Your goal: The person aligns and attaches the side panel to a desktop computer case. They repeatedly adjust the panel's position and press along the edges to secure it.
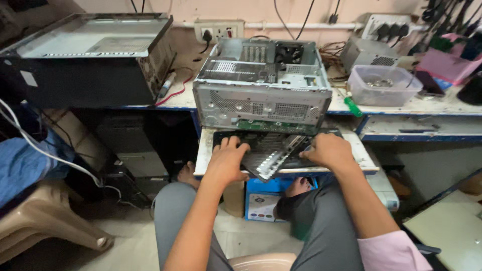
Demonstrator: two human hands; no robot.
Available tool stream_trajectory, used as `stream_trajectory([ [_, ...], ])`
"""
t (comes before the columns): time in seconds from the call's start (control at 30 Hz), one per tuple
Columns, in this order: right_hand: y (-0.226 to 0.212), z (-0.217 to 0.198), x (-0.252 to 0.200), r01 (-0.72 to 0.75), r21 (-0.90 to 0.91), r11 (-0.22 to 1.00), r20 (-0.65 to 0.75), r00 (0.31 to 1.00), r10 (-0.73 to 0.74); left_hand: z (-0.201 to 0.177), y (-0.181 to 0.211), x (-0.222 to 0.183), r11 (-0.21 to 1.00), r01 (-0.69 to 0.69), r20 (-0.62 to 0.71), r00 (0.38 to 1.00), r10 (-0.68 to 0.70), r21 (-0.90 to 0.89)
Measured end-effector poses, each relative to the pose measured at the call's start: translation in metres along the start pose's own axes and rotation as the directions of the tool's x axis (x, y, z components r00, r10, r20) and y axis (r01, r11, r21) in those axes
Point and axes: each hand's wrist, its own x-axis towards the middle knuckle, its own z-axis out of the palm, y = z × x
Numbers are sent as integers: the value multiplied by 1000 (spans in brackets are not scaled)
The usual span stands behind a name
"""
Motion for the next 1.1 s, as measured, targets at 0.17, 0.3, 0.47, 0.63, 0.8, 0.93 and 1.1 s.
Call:
stream_trajectory([
  [0.17, -40, -9, -45, 465, 184, 866, -124, 885, -448, -9, -4, -15, 990, -121, -14, 993, 120, -75],
  [0.3, -61, -2, -73, 746, 86, 660, -322, 648, -690, -18, -3, -19, 973, -183, -2, 983, 185, -143],
  [0.47, -76, 18, -89, 656, -225, 721, -114, 717, -688, -22, -5, -16, 806, -232, 22, 957, 291, -545],
  [0.63, -53, 17, -90, 758, -374, 534, -377, 402, -835, -24, -30, -8, 752, -31, -109, 993, -55, -658],
  [0.8, -43, 1, -103, 843, -445, 302, -395, 117, -911, -18, -60, -10, 841, 389, -314, 800, -511, -377],
  [0.93, -45, -7, -108, 842, -470, 264, -443, 34, -896, 6, -72, -8, 748, 523, -154, 768, -622, -410],
  [1.1, -42, -6, -106, 841, -467, 272, -531, -21, -847, 29, -106, 5, 595, 451, -111, 728, -676, -666],
])
